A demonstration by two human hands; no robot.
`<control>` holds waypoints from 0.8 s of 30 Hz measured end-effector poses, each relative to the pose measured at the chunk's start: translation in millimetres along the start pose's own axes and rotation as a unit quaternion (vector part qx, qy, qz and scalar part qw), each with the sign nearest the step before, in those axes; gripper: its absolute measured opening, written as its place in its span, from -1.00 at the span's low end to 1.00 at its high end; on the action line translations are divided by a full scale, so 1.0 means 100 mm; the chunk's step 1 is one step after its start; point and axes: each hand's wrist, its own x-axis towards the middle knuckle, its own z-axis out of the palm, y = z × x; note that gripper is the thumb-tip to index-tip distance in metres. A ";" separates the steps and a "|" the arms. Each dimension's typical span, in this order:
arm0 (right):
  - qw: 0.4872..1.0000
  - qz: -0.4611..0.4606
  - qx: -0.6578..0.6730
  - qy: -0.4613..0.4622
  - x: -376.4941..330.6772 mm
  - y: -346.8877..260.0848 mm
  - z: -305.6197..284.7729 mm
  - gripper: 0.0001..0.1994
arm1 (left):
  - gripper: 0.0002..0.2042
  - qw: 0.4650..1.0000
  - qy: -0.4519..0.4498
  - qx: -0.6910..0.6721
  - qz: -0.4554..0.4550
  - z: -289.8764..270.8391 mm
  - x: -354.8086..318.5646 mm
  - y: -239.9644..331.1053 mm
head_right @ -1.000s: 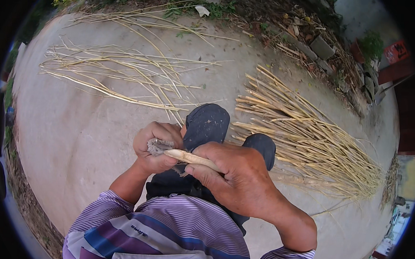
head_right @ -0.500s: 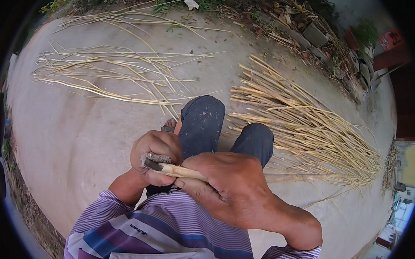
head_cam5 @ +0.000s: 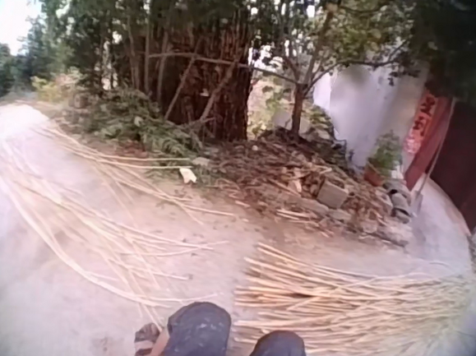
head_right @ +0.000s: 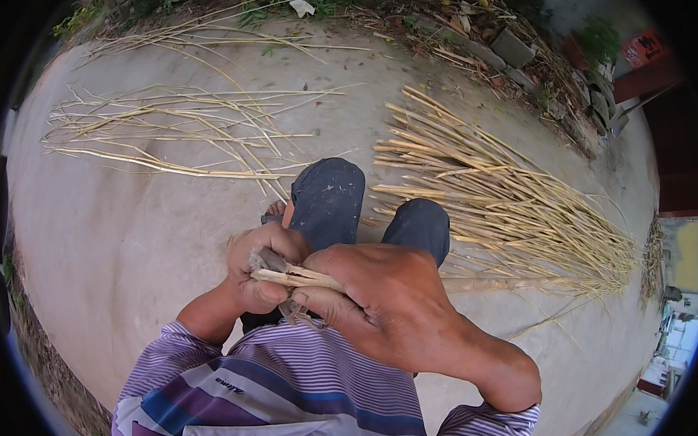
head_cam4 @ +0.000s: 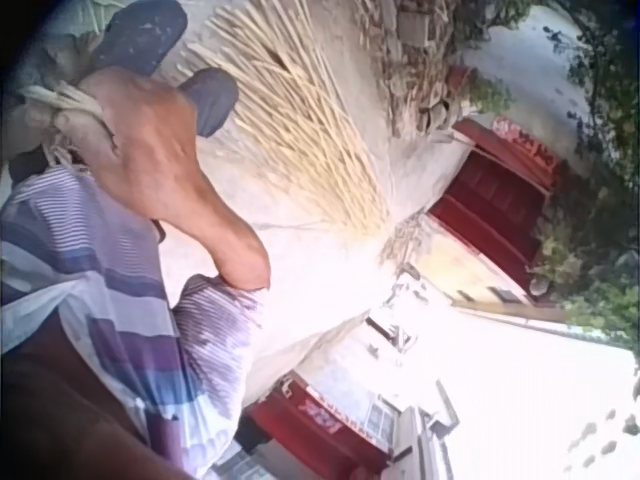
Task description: The person sits on a concrete surface and uses a knife to peel the outer layer off long, thin sticks. They hold each stick with both hands, scrape the surface, and then place the processed stick onto a growing pile on the ground.
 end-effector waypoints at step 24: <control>0.991 -0.013 -0.128 0.031 -0.17 0.23 -0.20 -0.80 | -0.57 0.980 0.073 0.105 0.152 0.10 0.20 -0.06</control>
